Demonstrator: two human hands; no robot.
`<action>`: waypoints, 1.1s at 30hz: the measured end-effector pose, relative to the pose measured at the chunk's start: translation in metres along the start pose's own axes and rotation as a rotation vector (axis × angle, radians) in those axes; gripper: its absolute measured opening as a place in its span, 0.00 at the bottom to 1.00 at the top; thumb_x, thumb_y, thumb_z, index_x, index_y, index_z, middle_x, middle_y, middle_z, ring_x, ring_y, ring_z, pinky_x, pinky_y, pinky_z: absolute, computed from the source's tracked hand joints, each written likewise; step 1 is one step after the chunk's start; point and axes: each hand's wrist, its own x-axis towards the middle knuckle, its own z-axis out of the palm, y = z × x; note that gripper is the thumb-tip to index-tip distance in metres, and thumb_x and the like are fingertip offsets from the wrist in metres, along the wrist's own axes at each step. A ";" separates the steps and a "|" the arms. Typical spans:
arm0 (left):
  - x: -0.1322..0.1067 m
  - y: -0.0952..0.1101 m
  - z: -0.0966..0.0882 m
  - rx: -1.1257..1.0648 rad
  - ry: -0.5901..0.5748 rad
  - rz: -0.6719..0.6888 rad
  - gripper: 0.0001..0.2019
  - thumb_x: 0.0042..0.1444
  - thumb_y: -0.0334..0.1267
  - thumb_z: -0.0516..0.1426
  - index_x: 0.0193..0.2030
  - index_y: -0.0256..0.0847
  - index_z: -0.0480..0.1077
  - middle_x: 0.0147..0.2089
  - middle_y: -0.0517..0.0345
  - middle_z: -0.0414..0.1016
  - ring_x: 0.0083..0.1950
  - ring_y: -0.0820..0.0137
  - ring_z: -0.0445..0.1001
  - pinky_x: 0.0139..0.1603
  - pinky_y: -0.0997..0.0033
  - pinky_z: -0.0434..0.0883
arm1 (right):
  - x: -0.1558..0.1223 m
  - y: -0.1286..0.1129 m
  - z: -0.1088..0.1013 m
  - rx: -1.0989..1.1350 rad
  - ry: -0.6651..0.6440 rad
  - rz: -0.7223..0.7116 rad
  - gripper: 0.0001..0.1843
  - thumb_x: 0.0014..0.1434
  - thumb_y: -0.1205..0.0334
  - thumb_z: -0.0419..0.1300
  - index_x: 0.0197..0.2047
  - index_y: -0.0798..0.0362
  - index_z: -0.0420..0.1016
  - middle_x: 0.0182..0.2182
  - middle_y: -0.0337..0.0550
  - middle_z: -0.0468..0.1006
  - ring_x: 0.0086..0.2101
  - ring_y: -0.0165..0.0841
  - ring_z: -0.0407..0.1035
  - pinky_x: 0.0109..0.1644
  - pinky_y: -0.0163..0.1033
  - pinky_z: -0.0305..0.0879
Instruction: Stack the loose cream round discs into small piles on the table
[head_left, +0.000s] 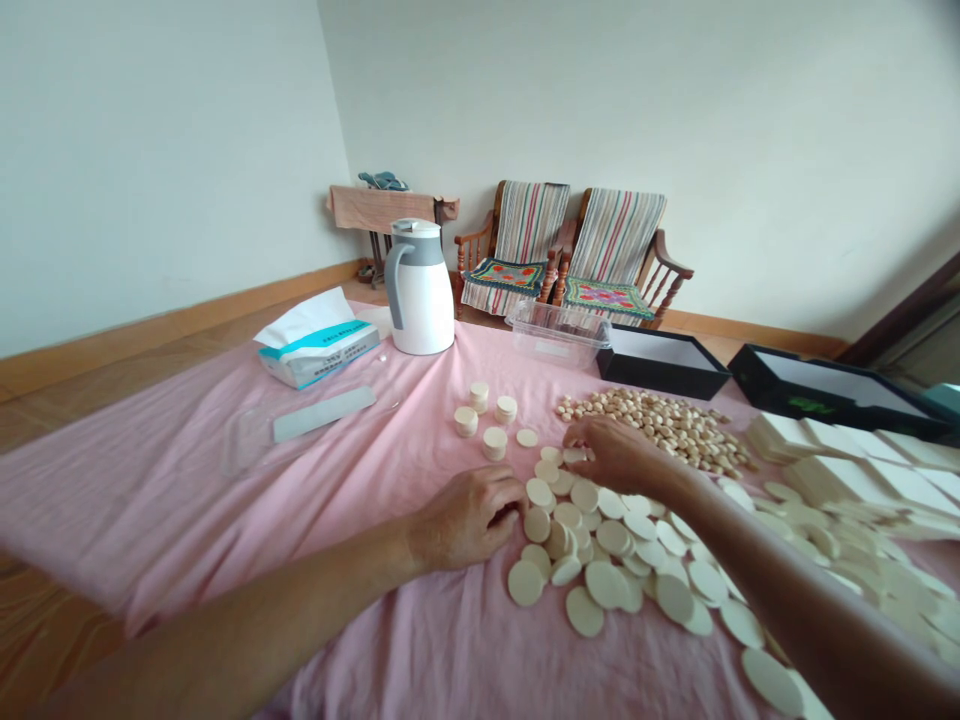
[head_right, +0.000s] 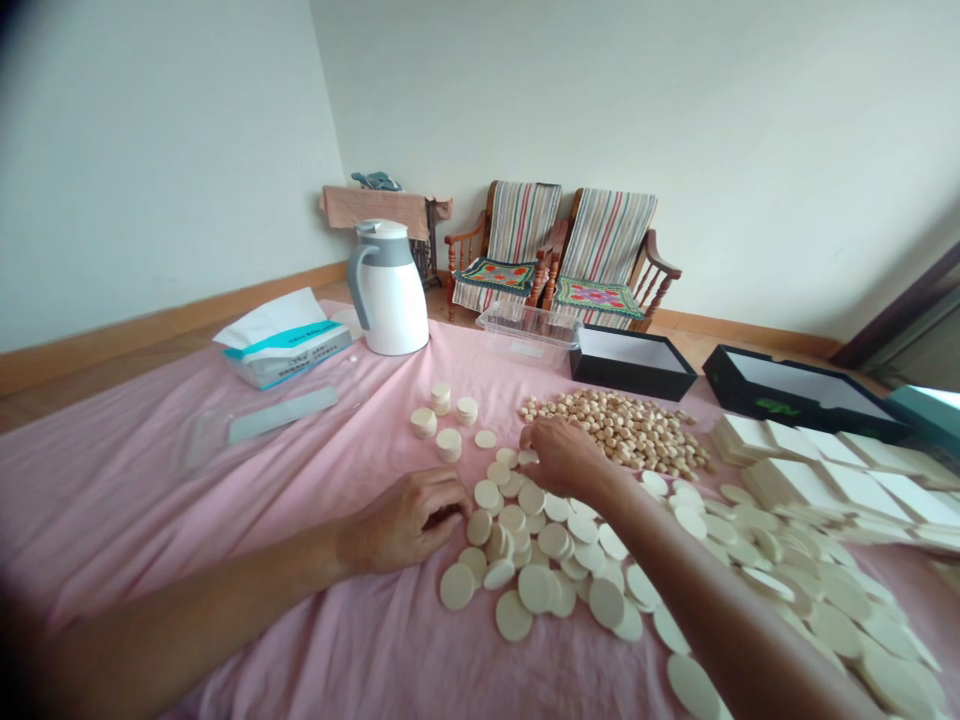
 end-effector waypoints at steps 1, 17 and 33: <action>0.000 0.000 0.000 0.000 0.001 0.001 0.09 0.52 0.23 0.50 0.35 0.36 0.70 0.35 0.55 0.72 0.38 0.70 0.70 0.41 0.74 0.66 | 0.000 0.001 0.001 0.000 0.002 -0.006 0.13 0.51 0.59 0.58 0.40 0.53 0.76 0.39 0.47 0.78 0.40 0.40 0.71 0.42 0.39 0.60; -0.006 -0.013 -0.006 0.150 0.121 -0.310 0.05 0.46 0.25 0.50 0.26 0.39 0.61 0.25 0.63 0.66 0.25 0.75 0.65 0.27 0.76 0.55 | 0.047 -0.026 0.038 0.290 0.293 -0.060 0.18 0.50 0.68 0.58 0.46 0.58 0.69 0.36 0.47 0.77 0.35 0.33 0.70 0.41 0.36 0.62; -0.006 -0.013 -0.006 0.143 0.128 -0.285 0.06 0.46 0.25 0.49 0.25 0.39 0.59 0.24 0.63 0.66 0.26 0.75 0.65 0.28 0.75 0.55 | 0.019 -0.012 0.005 0.076 -0.011 -0.029 0.17 0.44 0.71 0.58 0.40 0.54 0.76 0.37 0.47 0.78 0.38 0.37 0.70 0.42 0.38 0.61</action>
